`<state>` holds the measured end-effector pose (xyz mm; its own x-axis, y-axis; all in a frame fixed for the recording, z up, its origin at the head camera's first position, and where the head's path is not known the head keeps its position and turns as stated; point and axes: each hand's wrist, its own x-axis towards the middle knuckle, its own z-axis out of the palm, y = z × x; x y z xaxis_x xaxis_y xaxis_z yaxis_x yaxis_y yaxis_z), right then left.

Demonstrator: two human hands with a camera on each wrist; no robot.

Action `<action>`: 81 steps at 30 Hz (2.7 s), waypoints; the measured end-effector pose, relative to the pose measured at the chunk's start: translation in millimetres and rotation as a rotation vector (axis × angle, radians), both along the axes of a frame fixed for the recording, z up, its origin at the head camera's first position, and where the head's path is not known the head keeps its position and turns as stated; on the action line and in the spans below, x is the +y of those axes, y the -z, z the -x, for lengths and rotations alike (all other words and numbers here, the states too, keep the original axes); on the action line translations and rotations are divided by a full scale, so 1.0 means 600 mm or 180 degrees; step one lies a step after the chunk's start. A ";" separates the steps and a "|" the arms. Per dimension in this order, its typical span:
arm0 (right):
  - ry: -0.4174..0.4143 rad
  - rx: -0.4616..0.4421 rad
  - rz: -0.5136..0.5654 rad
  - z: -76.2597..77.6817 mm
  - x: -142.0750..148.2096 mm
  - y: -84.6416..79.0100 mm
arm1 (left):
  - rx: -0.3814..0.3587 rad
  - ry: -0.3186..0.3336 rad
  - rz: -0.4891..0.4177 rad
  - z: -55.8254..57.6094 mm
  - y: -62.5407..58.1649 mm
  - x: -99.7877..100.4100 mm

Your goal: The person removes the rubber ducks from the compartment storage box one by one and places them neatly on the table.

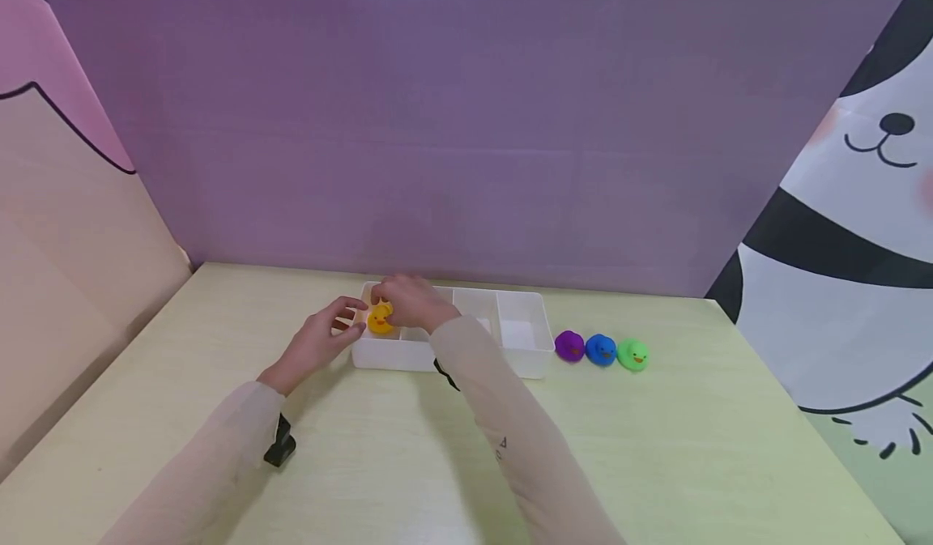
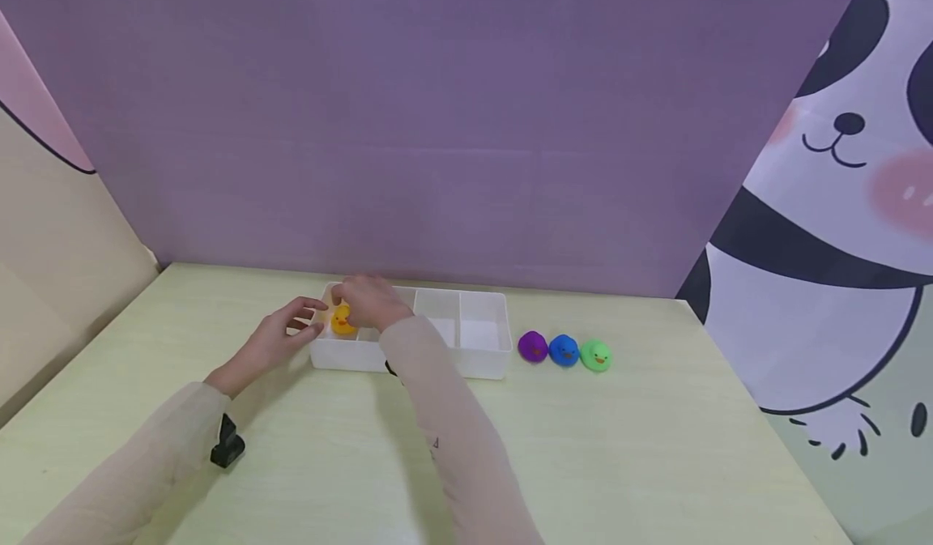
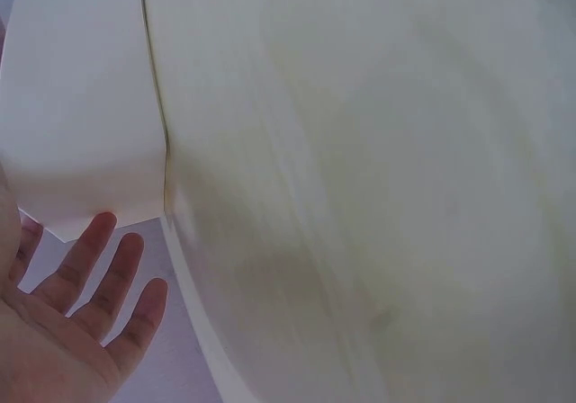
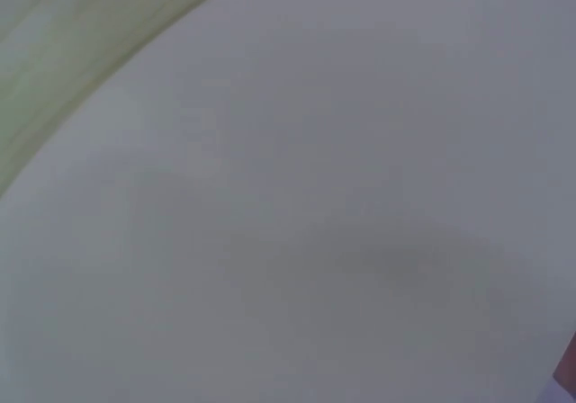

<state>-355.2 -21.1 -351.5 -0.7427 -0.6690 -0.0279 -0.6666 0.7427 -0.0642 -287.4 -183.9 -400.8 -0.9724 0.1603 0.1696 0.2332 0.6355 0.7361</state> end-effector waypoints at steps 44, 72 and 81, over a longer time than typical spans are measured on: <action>0.0062 0.0088 -0.0211 0.000 -0.006 0.008 | -0.0016 -0.0011 -0.0010 -0.005 -0.005 0.009; -0.0272 0.0301 -0.0141 -0.004 0.010 -0.019 | -0.0042 -0.0036 -0.0092 -0.002 -0.001 0.005; -0.0332 0.0417 -0.0106 -0.008 0.012 -0.036 | -0.0050 -0.0008 -0.0137 -0.002 -0.003 0.006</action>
<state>-350.4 -13.6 -330.2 -0.6679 -0.7431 0.0412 -0.7413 0.6692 0.0518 -286.3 -180.2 -399.3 -0.9754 0.1508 0.1610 0.2198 0.6038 0.7662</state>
